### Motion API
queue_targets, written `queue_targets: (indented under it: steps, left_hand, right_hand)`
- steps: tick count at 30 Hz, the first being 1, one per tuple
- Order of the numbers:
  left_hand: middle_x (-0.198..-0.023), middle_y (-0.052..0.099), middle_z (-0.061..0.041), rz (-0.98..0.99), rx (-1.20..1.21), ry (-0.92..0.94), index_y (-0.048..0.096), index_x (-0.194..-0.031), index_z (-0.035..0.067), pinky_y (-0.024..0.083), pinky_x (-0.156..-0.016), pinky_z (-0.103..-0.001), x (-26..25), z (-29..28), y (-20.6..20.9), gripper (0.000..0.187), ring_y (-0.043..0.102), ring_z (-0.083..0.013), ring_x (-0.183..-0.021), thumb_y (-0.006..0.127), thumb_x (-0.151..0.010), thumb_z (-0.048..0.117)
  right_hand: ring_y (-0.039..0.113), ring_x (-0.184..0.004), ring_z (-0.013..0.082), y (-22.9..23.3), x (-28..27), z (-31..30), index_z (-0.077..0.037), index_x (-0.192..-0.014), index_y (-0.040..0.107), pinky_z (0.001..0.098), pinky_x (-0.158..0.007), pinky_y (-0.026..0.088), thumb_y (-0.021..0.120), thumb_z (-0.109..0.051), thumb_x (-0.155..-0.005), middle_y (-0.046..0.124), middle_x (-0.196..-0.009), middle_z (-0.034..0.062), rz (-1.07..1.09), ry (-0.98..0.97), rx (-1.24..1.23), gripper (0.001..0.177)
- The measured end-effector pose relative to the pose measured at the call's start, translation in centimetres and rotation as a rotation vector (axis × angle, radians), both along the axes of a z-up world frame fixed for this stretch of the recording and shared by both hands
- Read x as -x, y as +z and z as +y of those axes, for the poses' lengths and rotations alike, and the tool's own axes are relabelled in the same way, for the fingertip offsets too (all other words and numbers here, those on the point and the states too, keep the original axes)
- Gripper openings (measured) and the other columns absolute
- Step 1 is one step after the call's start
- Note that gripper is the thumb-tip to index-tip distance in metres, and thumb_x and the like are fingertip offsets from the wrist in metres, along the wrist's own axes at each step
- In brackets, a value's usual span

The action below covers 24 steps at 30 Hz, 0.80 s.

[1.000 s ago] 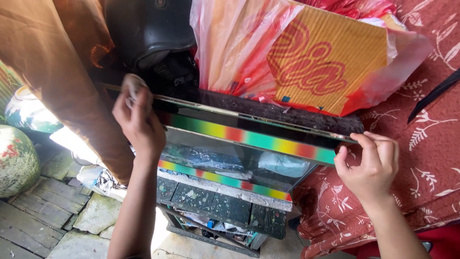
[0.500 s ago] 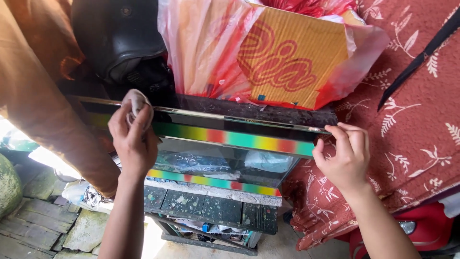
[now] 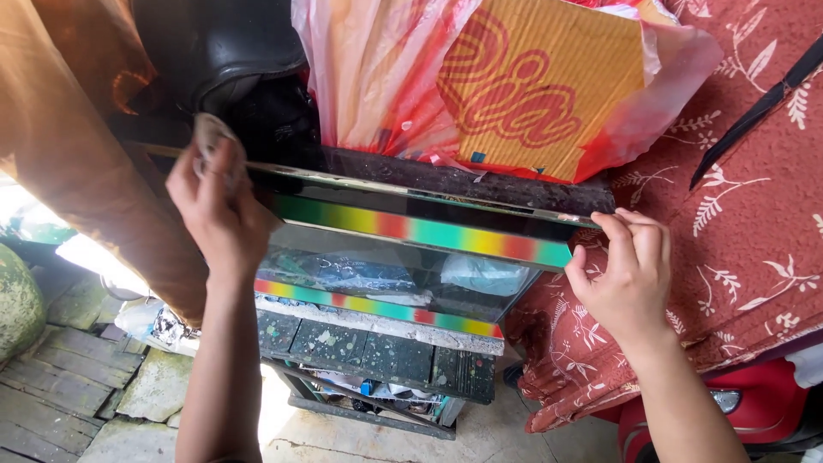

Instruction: Sweeping the floor with a broom and wiping a glass display case with a cloth

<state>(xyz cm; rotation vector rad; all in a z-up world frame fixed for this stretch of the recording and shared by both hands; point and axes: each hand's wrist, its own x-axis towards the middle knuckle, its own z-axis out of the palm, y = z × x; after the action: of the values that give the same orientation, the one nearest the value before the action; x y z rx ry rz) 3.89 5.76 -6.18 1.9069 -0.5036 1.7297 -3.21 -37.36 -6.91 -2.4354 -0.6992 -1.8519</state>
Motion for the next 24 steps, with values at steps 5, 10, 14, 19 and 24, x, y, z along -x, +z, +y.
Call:
queue_targets:
  steps: [5,10,14,19,24]
  left_hand:
    - [-0.121,0.046,-0.027,0.077,0.060,0.138,0.054,-0.122,0.002,0.038,-0.088,-0.049,0.3,0.7,1.5,0.046,0.045,-0.0432,-0.105,0.050,-0.079,-0.013]
    - [-0.079,0.039,-0.019,0.064,-0.237,-0.240,0.044,-0.087,-0.010,0.024,-0.057,-0.037,4.6,-3.7,5.9,0.015,0.035,-0.0307,-0.067,0.031,-0.085,-0.016]
    - [-0.122,0.051,-0.024,0.202,-0.229,-0.078,0.059,-0.115,0.006,0.047,-0.078,-0.047,3.9,-2.8,2.8,0.030,0.052,-0.0403,-0.106,0.052,-0.088,-0.006]
    - [-0.126,0.050,-0.023,0.255,-0.122,-0.051,0.061,-0.112,0.005,0.044,-0.080,-0.050,4.2,-2.8,3.3,0.029,0.050,-0.0418,-0.106,0.049,-0.089,-0.008]
    - [-0.098,0.056,-0.015,0.221,0.034,-0.115,0.066,-0.092,0.005,0.043,-0.077,-0.037,4.6,-2.3,4.3,0.022,0.056,-0.0285,-0.089,0.052,-0.076,0.001]
  right_hand:
    - [0.054,-0.101,0.0340,0.8,1.5,1.1,0.006,-0.106,0.060,0.0447,-0.088,0.048,0.065,-0.004,-0.075,0.049,-0.097,0.0184,0.136,-0.065,-0.026,0.033]
    - [0.054,-0.098,0.0354,1.4,1.5,0.9,0.006,-0.103,0.060,0.0447,-0.088,0.048,0.065,-0.003,-0.075,0.050,-0.095,0.0191,0.144,-0.033,-0.039,0.030]
    - [0.055,-0.089,0.0297,2.7,1.7,0.8,0.000,-0.096,0.064,0.0391,-0.081,0.048,0.068,-0.011,-0.077,0.054,-0.090,0.0135,0.156,-0.100,0.029,0.023]
    - [0.056,-0.084,0.0220,5.6,2.7,2.4,-0.010,-0.092,0.066,0.0327,-0.073,0.046,0.071,-0.026,-0.079,0.062,-0.086,0.0039,0.198,-0.248,0.081,0.021]
    - [0.054,-0.086,0.0256,10.3,3.0,8.3,-0.002,-0.090,0.066,0.0353,-0.079,0.045,0.068,-0.023,-0.080,0.061,-0.088,0.0116,0.091,0.156,0.184,0.023]
